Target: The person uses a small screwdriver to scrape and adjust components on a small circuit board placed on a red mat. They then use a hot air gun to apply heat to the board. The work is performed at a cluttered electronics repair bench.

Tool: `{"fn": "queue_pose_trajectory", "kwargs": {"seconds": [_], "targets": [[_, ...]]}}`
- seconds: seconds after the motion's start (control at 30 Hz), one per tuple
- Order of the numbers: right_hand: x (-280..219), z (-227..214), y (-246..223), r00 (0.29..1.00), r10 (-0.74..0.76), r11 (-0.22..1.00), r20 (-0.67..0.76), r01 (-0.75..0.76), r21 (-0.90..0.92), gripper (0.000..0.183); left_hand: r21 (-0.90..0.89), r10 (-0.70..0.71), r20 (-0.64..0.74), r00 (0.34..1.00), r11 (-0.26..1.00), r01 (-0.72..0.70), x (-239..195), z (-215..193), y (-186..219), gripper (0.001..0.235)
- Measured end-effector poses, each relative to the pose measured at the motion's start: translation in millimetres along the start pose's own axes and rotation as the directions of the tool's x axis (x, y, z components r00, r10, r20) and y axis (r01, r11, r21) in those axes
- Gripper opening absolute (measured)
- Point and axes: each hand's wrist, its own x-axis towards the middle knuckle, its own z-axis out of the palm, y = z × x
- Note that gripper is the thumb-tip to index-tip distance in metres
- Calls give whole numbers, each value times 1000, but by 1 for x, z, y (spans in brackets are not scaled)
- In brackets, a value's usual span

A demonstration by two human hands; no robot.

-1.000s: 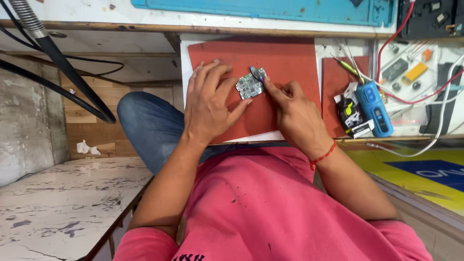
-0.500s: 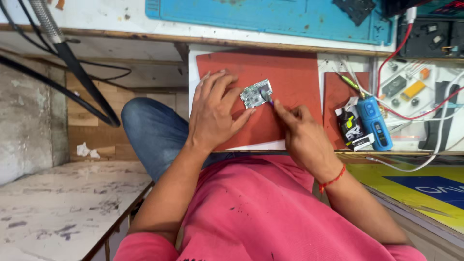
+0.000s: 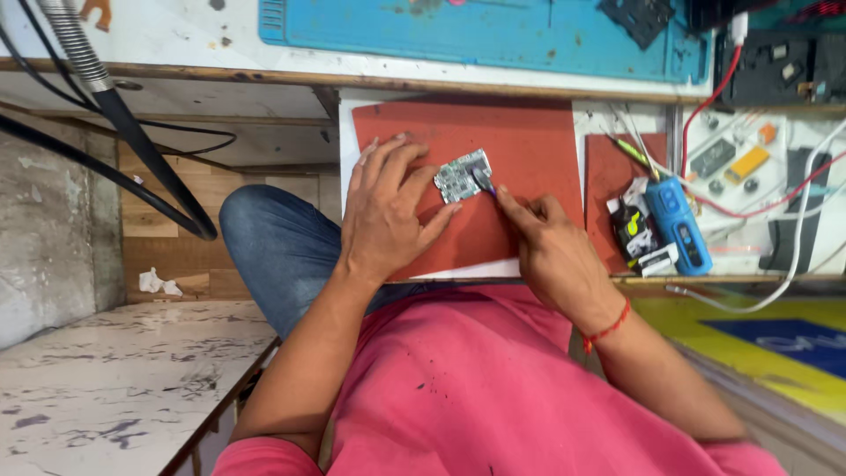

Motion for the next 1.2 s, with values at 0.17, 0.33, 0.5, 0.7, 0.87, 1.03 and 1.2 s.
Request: {"fn": "queue_pose_trajectory", "kwargs": {"seconds": [0.17,0.33,0.5,0.7,0.87,1.03,1.2], "targets": [[-11,3,-1,1000,21,999,14,-20,-33,59,-32,-7,31,999,999,8,-6,1,2,46],[3,-4,-5,1000,21,999,23,-20,-39,58,-32,-18,14,1000,999,18,-1,-1,-1,46],[-4,-1,-2,999,10,999,30,-9,-32,63,-1,6,5,1000,1000,-6,-1,3,-1,48],[-3,8,2,995,-73,994,-66,68,-81,59,-25,-27,28,999,999,28,-6,2,1,46],[5,9,-2,993,-81,995,-81,75,-73,62,-26,-15,28,999,1000,16,-2,1,0,48],[10,8,-9,996,-93,991,-9,92,-92,61,-8,-26,9,1000,1000,26,-3,1,1,50],[14,7,-12,992,-120,992,-26,118,-42,60,9,-22,-14,1000,1000,22,-3,1,2,50]]}}
